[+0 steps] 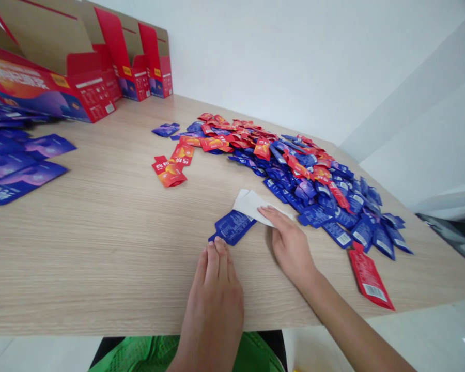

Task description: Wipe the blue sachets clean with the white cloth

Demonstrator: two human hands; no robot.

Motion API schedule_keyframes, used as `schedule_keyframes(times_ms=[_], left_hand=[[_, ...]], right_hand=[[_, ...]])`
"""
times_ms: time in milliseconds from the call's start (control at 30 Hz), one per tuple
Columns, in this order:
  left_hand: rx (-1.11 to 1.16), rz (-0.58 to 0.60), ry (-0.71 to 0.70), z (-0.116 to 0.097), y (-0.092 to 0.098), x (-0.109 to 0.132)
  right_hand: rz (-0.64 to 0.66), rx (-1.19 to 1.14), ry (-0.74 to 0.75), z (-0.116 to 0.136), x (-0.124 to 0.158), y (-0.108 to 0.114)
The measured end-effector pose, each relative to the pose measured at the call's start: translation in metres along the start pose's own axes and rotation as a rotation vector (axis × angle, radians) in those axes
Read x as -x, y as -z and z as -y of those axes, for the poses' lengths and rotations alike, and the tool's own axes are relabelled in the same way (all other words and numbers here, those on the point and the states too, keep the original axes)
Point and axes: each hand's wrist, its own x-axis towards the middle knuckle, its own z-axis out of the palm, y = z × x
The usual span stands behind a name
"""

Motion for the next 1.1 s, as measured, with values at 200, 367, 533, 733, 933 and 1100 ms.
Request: schedule_keyframes(times_ms=[200, 367, 533, 733, 933, 1100], left_hand=[[0.02, -0.004, 0.003, -0.001, 0.0, -0.004], [0.038, -0.053, 0.002, 0.0, -0.002, -0.001], [0.067, -0.065, 0.035, -0.003, -0.005, 0.001], [0.077, -0.061, 0.015, -0.002, -0.003, 0.0], [0.077, -0.054, -0.004, -0.002, -0.003, 0.0], [0.079, 0.005, 0.076, -0.007, -0.008, 0.001]], right_hand=[[0.222, -0.126, 0.34, 0.039, -0.005, -0.015], [0.062, 0.008, 0.028, 0.0, -0.012, -0.019], [0.078, -0.053, 0.148, 0.016, -0.006, -0.012], [0.077, 0.025, 0.04, -0.003, -0.008, -0.015], [-0.038, 0.034, -0.039, -0.006, -0.006, -0.004], [0.153, -0.143, 0.326, 0.037, -0.002, -0.007]])
